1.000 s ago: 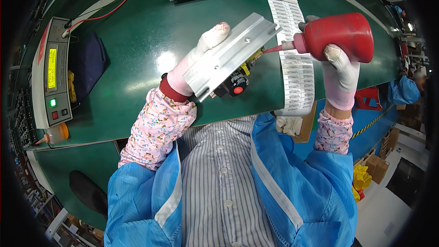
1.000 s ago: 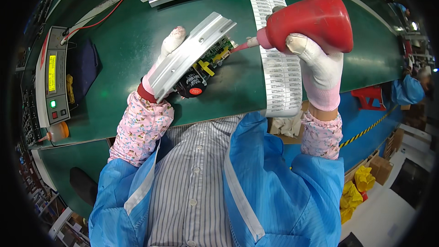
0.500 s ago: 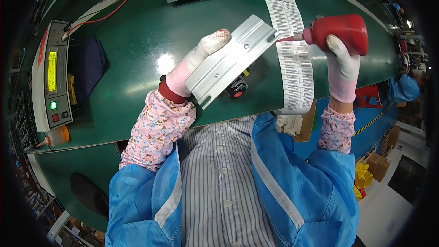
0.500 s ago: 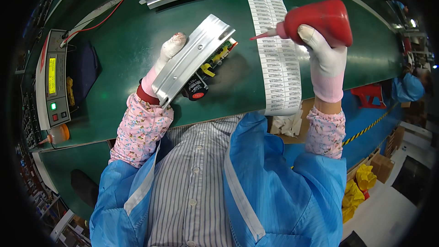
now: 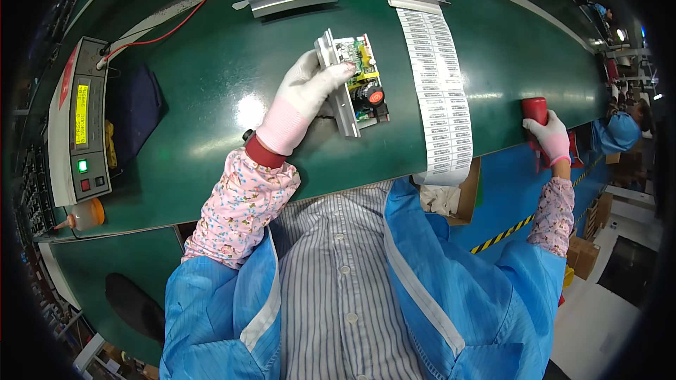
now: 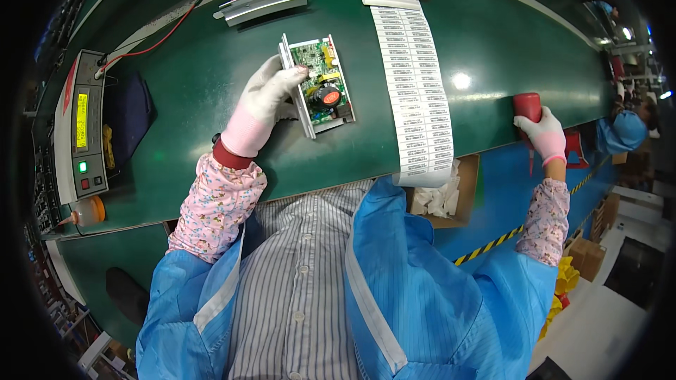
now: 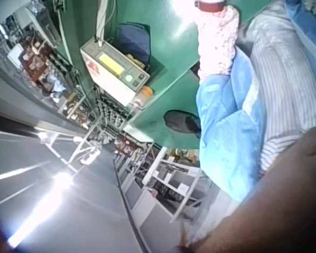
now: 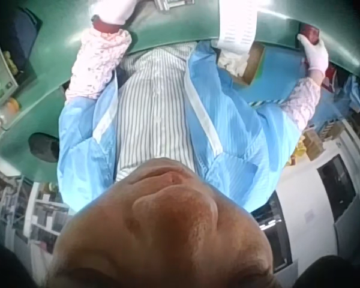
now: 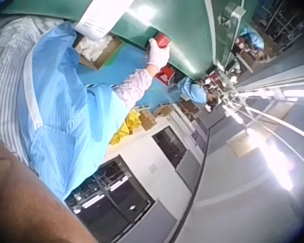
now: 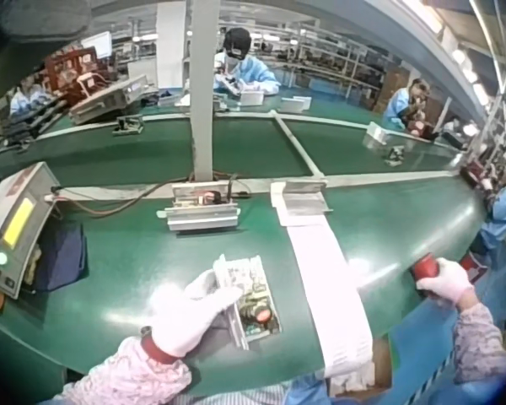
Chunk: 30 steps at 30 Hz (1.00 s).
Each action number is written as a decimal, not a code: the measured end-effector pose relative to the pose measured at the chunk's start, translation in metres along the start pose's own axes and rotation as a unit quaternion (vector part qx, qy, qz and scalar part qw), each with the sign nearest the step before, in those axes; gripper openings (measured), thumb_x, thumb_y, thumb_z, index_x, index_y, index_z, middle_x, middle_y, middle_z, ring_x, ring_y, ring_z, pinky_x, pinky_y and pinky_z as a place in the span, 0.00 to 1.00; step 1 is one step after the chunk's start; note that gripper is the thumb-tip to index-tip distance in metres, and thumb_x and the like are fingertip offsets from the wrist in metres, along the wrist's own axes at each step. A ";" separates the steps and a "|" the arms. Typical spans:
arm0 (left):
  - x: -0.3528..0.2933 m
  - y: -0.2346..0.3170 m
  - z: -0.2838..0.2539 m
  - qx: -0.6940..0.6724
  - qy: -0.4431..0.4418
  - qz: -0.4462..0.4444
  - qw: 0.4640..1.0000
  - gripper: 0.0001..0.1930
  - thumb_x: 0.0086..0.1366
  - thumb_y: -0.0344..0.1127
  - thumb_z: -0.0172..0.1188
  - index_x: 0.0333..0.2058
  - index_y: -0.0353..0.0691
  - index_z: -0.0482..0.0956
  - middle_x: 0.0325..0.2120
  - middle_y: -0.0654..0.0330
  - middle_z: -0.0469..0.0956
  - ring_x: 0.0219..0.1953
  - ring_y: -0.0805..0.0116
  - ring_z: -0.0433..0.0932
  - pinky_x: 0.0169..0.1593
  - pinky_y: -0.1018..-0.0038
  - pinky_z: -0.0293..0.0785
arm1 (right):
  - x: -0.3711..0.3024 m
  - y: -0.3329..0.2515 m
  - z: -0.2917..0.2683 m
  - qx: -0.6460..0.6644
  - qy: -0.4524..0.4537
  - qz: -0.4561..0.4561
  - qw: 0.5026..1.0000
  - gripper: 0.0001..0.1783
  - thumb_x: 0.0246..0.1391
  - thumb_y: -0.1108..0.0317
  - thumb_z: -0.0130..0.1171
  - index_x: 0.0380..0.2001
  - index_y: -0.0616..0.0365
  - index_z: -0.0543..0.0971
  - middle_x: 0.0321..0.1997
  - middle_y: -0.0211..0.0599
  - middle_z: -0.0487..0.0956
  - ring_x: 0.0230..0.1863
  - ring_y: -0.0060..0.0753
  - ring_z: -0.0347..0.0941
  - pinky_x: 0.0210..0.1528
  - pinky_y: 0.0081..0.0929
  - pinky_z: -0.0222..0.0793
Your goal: Cleaning circuit boards with a squeeze bottle and organizing components into a mesh bag on an assembly line.
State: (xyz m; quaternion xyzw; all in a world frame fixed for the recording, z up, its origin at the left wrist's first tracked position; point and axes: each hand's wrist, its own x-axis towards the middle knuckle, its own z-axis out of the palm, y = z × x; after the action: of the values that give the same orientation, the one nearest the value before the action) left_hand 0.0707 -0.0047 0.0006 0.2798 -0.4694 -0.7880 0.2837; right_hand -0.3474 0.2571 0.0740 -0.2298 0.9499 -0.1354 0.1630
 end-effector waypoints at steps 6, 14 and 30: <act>-0.018 0.031 -0.005 0.248 0.044 -0.139 0.958 0.29 0.68 0.52 0.62 0.56 0.31 0.76 0.38 0.54 0.80 0.37 0.70 0.80 0.42 0.76 0.77 | 0.002 -0.007 0.015 -0.239 0.217 -0.211 0.923 0.35 0.50 0.54 0.73 0.59 0.58 0.75 0.39 0.40 0.83 0.31 0.33 0.78 0.38 0.28 0.77; 0.033 0.065 -0.041 0.563 0.209 0.270 0.752 0.27 0.61 0.50 0.66 0.55 0.43 0.79 0.43 0.59 0.82 0.44 0.60 0.80 0.48 0.66 0.75 | -0.049 -0.232 0.101 0.269 0.034 -0.366 0.890 0.15 0.60 0.64 0.66 0.44 0.64 0.86 0.40 0.35 0.87 0.36 0.21 0.77 0.42 0.19 0.71; 0.125 0.091 -0.036 0.787 0.129 0.194 0.571 0.22 0.53 0.42 0.71 0.46 0.44 0.80 0.45 0.59 0.84 0.51 0.56 0.80 0.63 0.55 0.64 | -0.007 -0.360 0.183 0.196 0.272 -0.469 0.817 0.15 0.59 0.59 0.64 0.36 0.64 0.84 0.31 0.34 0.85 0.28 0.28 0.75 0.34 0.26 0.71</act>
State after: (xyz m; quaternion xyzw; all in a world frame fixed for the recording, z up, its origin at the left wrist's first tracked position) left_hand 0.0280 -0.1506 0.0458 0.3937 -0.9060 0.0111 0.1553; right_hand -0.1319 -0.0814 0.0286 -0.5647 0.6857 -0.4362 -0.1436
